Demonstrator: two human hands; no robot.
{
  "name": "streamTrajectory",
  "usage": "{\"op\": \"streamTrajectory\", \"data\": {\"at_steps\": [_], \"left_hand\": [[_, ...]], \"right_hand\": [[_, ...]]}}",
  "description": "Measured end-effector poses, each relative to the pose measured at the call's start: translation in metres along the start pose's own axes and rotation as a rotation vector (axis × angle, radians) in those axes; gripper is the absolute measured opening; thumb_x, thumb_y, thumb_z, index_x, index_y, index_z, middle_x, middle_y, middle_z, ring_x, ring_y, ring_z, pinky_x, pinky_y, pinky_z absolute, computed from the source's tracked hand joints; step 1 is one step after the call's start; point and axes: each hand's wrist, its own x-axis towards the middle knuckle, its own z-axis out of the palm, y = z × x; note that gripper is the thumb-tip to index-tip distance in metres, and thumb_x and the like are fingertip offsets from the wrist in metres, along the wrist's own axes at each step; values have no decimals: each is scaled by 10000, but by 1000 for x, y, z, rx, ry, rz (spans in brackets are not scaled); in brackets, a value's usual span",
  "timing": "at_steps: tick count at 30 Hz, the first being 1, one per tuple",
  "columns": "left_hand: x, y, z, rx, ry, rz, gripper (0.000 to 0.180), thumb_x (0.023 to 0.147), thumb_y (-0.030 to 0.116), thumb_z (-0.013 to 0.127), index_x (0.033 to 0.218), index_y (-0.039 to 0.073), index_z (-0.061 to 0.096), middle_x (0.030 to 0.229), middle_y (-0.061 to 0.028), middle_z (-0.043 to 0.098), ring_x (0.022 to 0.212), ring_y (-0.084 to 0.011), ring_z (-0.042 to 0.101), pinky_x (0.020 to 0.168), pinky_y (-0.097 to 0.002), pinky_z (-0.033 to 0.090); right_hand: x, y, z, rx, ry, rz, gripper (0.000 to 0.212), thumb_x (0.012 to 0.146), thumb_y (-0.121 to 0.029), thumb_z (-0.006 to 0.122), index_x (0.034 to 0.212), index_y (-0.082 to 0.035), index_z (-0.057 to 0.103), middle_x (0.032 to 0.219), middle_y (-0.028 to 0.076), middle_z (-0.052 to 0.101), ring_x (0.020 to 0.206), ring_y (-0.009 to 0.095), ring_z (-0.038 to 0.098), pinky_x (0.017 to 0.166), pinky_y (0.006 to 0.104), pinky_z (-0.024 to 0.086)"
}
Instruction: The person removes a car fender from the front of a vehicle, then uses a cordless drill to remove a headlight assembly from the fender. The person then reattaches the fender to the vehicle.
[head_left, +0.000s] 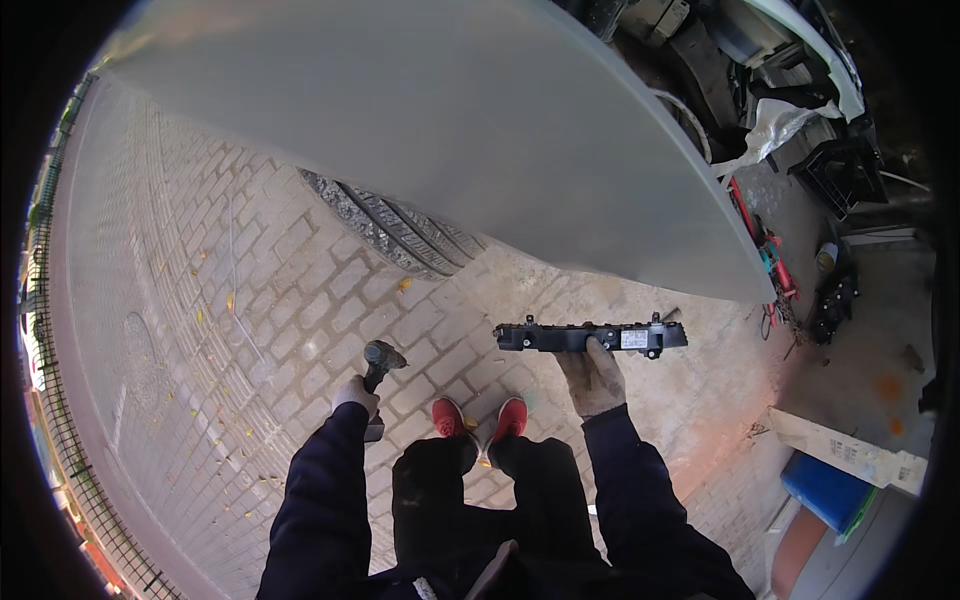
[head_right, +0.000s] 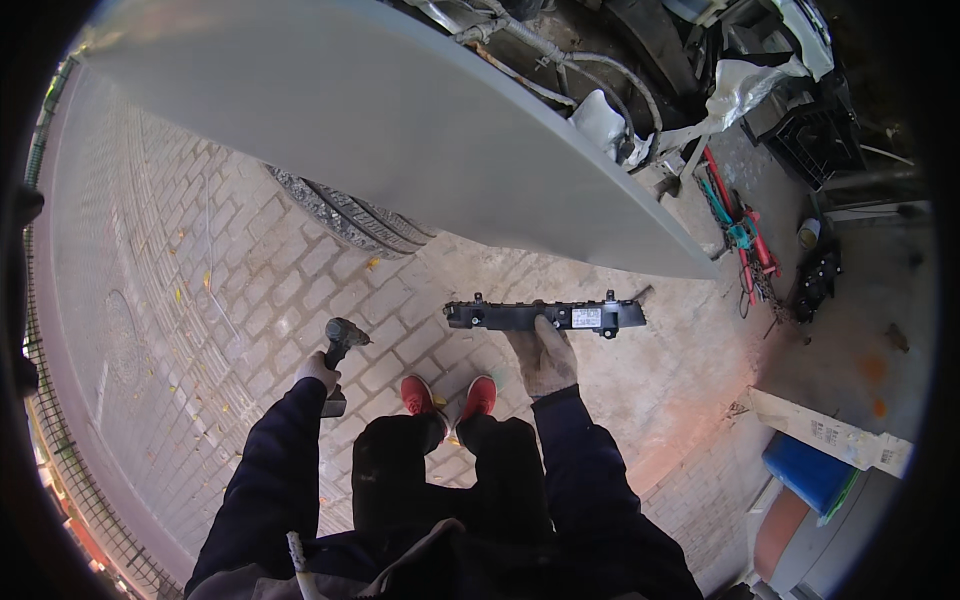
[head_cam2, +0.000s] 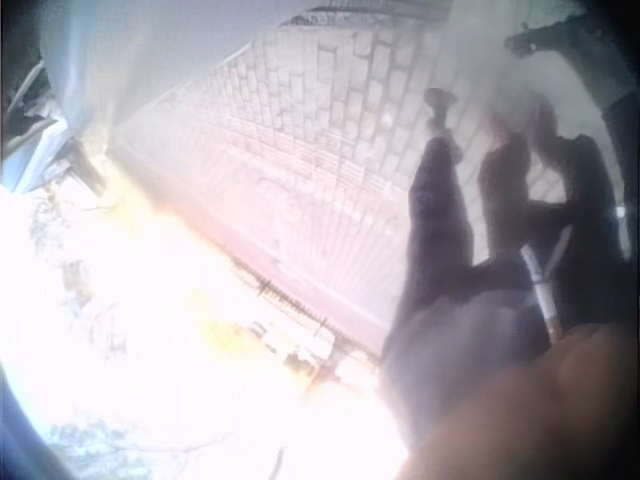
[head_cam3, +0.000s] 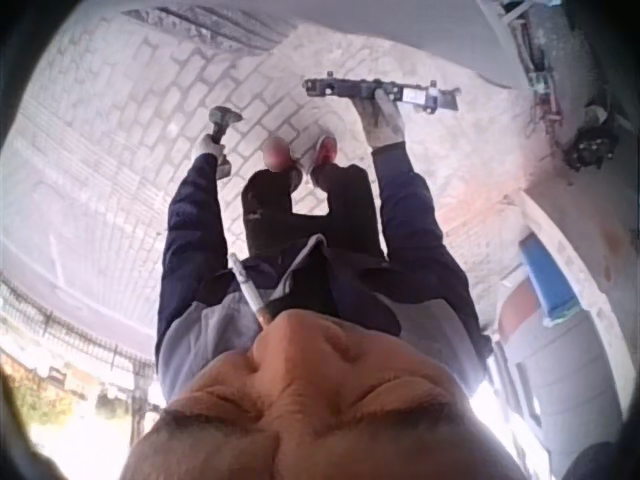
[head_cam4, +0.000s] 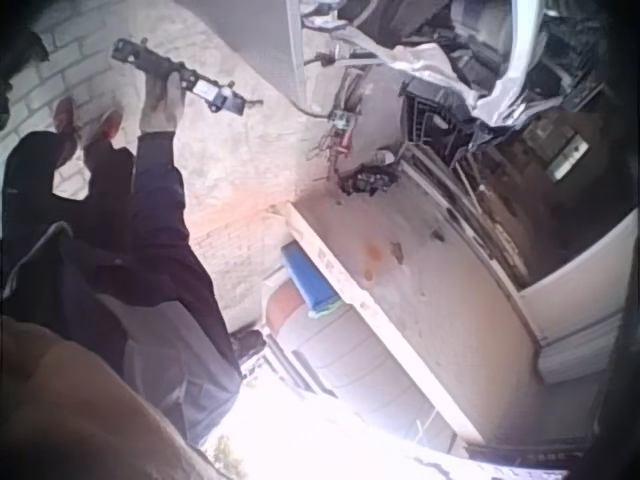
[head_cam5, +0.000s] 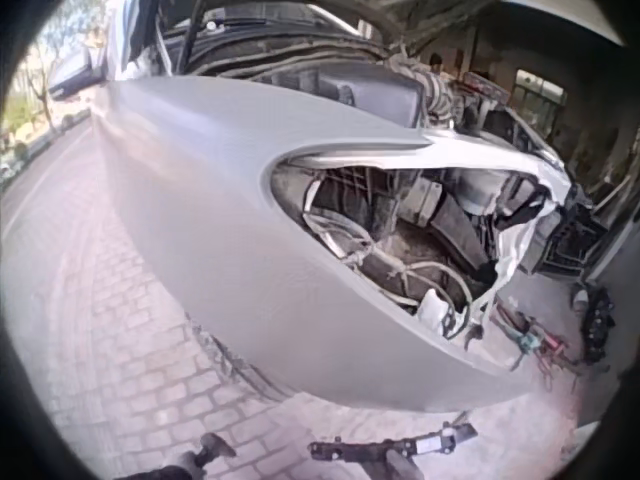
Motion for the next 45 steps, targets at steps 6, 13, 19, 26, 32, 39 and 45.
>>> {"op": "streamTrajectory", "data": {"at_steps": [6, 13, 19, 26, 32, 39, 45], "left_hand": [[116, 0, 75, -150, -70, 20, 466, 868, 286, 820, 1266, 71, 707, 1139, -206, 793, 1098, -385, 770, 943, -488, 609], [227, -19, 131, -207, -77, 189, 512, 804, 289, 880, 1212, 19, 726, 1073, -183, 791, 1001, -329, 779, 891, -444, 601], [335, -61, 191, -322, -77, 247, 515, 816, 255, 920, 1244, 26, 749, 1062, -124, 801, 1021, -246, 754, 905, -401, 578], [399, -107, 256, -293, -92, 339, 582, 940, 492, 753, 1295, 32, 772, 1264, -210, 776, 1237, -343, 707, 1069, -420, 533], [297, -24, 161, 162, 213, 219, 508, 1001, 488, 618, 1218, 70, 809, 1262, -261, 760, 1219, -426, 714, 1055, -488, 555], [114, 128, -89, -916, 439, 1040, 518, 1068, 392, 674, 1347, -45, 673, 1240, -192, 761, 1122, -293, 742, 994, -420, 577], [1, 248, -166, -1374, -143, 1699, 719, 1125, 521, 578, 1607, 14, 412, 1643, -199, 460, 1547, -317, 426, 1278, -505, 347]], "right_hand": [[74, 33, -41, 13, -39, -1, 289, 1081, -250, 698, 1300, -61, 687, 1303, 128, 750, 1263, 313, 710, 1194, 501, 532], [150, 65, -61, 112, -145, -113, 283, 1104, -290, 673, 1281, -71, 704, 1268, 94, 770, 1189, 258, 747, 1057, 438, 634], [161, 72, -71, 102, -370, -318, 315, 1112, -287, 659, 1320, -51, 680, 1273, 113, 757, 1182, 277, 748, 1034, 449, 647], [106, 36, -54, 98, -434, -473, 326, 1115, -254, 649, 1363, -44, 633, 1286, 141, 730, 1207, 296, 731, 1039, 483, 642], [62, -15, 0, 2, -475, -632, 313, 1068, -175, 688, 1308, 0, 590, 1185, 160, 723, 1132, 314, 745, 1009, 493, 650], [29, -29, 33, -84, -519, -685, 287, 1098, -158, 643, 1321, 18, 601, 1245, 164, 727, 1153, 305, 758, 1014, 495, 660], [4, -29, 31, -422, -408, -732, 374, 1071, -215, 708, 1301, 66, 621, 1172, 149, 738, 1035, 246, 765, 900, 377, 649]]}}
